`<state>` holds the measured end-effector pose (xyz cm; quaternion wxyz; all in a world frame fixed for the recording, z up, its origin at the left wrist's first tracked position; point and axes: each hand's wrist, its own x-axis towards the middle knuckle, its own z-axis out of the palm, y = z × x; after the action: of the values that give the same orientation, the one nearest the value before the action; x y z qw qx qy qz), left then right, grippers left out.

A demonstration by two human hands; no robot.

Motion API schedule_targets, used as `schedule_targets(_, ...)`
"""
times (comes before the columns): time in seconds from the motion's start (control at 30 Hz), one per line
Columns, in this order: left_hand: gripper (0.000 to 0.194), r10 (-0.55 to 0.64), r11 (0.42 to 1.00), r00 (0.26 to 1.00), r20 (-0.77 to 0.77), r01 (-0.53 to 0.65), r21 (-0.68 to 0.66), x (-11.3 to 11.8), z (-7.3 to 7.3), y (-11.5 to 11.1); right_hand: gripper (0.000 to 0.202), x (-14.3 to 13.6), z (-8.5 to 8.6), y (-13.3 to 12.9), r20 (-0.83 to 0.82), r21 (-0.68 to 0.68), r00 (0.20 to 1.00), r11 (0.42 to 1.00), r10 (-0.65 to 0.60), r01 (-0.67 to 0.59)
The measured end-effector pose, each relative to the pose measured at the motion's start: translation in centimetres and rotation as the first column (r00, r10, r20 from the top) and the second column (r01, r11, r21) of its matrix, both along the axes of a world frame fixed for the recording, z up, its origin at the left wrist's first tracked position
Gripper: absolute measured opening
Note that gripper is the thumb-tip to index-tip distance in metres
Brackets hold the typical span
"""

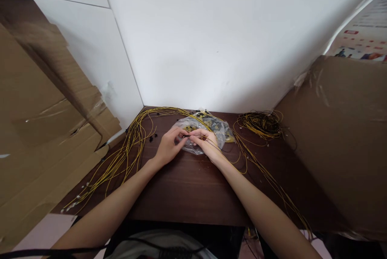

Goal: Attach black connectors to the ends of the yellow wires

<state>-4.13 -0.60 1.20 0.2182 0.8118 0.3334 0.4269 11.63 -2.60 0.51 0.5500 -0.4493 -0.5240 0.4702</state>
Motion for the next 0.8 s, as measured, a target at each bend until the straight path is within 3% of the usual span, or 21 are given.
schedule_targets(0.3, 0.012, 0.094, 0.995, 0.995, 0.018, -0.093, -0.033, 0.0, 0.0, 0.0, 0.023, 0.0, -0.9, 0.4, -0.036, -0.021, 0.999, 1.0, -0.003, 0.002)
schedule_targets(0.57, 0.016, -0.007, 1.0, 1.0, 0.017, 0.007, 0.017, 0.0, 0.1, -0.2, 0.023, 0.1, -0.5, 0.1, 0.072, 0.013, 0.997, 1.0, 0.018, -0.019)
schedule_targets(0.8, 0.014, 0.0, 0.998, 1.0, 0.019, -0.001, 0.055, -0.1, -0.1, 0.0, 0.021, 0.4, 0.9, -0.3, -0.008, 0.013, 1.0, 1.0, 0.009, -0.009)
